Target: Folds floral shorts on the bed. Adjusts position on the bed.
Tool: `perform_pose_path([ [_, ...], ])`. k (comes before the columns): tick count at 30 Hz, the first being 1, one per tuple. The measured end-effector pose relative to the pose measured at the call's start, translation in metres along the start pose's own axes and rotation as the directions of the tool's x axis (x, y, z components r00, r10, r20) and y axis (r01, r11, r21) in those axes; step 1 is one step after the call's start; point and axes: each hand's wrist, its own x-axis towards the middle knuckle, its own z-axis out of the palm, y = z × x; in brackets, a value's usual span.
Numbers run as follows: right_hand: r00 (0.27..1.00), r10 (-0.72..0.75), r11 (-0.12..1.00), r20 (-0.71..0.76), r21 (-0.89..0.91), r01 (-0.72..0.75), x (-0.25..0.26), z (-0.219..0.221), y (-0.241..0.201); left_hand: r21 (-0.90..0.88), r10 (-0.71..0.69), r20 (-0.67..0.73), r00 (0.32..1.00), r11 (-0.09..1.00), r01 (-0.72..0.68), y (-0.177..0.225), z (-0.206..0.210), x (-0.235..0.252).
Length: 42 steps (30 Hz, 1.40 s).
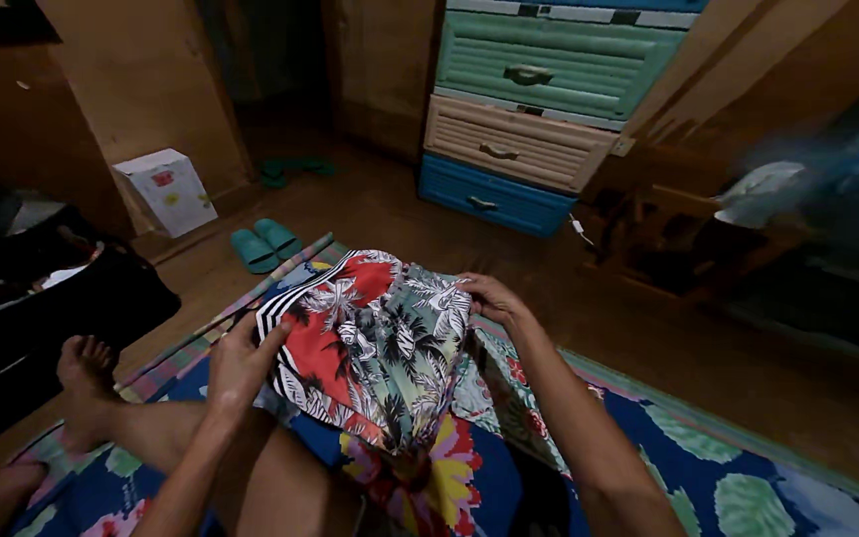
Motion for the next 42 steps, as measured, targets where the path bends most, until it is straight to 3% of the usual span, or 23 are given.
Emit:
perform_pose_path([
  [4, 0.998, -0.056, 0.997, -0.005, 0.049, 0.056, -0.009, -0.002, -0.015, -0.047, -0.016, -0.040, 0.999, 0.999, 0.015, 0.029, -0.003, -0.009],
  [8, 0.997, 0.064, 0.997, 0.031, -0.040, -0.063, 0.005, -0.007, 0.007, -0.200, -0.155, 0.104, 0.982, 0.964, 0.174, 0.015, 0.005, -0.002],
  [13, 1.000, 0.006, 1.000, 0.016, -0.003, -0.006, -0.001, -0.005, -0.002, -0.559, -0.233, 0.127, 0.964, 0.786, 0.263, 0.045, 0.003, -0.012],
  [15, 1.000, -0.003, 1.000, 0.001, -0.021, 0.003, 0.002, -0.008, -0.003, -0.455, -0.205, 0.106, 0.973, 0.860, 0.231, 0.040, 0.004, -0.014],
  [17, 1.000, 0.001, 0.995, 0.005, -0.095, 0.000, 0.008, -0.011, 0.006, -0.086, -0.019, 0.004, 1.000, 0.996, 0.019, 0.019, 0.007, -0.017],
  [19, 1.000, -0.002, 0.987, 0.031, -0.161, 0.007, 0.012, -0.012, 0.017, 0.255, 0.302, -0.101, 0.948, 0.929, -0.269, 0.009, 0.011, -0.023],
  [20, 0.999, -0.017, 0.988, 0.040, -0.153, 0.023, 0.012, -0.012, 0.019, 0.338, 0.419, -0.113, 0.901, 0.869, -0.362, 0.012, 0.015, -0.027],
  [22, 0.998, -0.045, 0.993, 0.050, -0.109, 0.050, 0.013, -0.013, 0.024, 0.342, 0.500, -0.037, 0.865, 0.820, -0.459, 0.027, 0.033, -0.035],
  [24, 0.996, -0.042, 0.996, 0.072, -0.081, 0.048, 0.014, -0.015, 0.026, 0.302, 0.423, 0.106, 0.900, 0.849, -0.434, 0.043, 0.053, -0.036],
  [27, 0.993, -0.038, 0.998, 0.112, -0.051, 0.044, 0.013, -0.019, 0.026, 0.391, 0.215, 0.242, 0.946, 0.871, -0.298, 0.062, 0.071, -0.024],
  [31, 0.988, -0.025, 0.999, 0.151, -0.037, 0.031, 0.015, -0.025, 0.027, 0.463, 0.011, 0.386, 0.922, 0.862, -0.204, 0.081, 0.078, -0.010],
  [34, 0.988, 0.000, 1.000, 0.154, -0.030, 0.005, 0.019, -0.026, 0.026, 0.315, 0.039, 0.402, 0.915, 0.932, -0.179, 0.080, 0.078, -0.011],
  [37, 0.988, 0.005, 0.999, 0.154, -0.038, 0.000, 0.019, -0.025, 0.022, 0.156, 0.136, 0.283, 0.949, 0.970, -0.185, 0.069, 0.073, -0.021],
  [42, 0.984, -0.045, 0.997, 0.174, -0.057, 0.056, 0.024, -0.026, 0.022, 0.166, 0.111, 0.326, 0.939, 0.971, -0.173, 0.048, 0.070, -0.023],
])
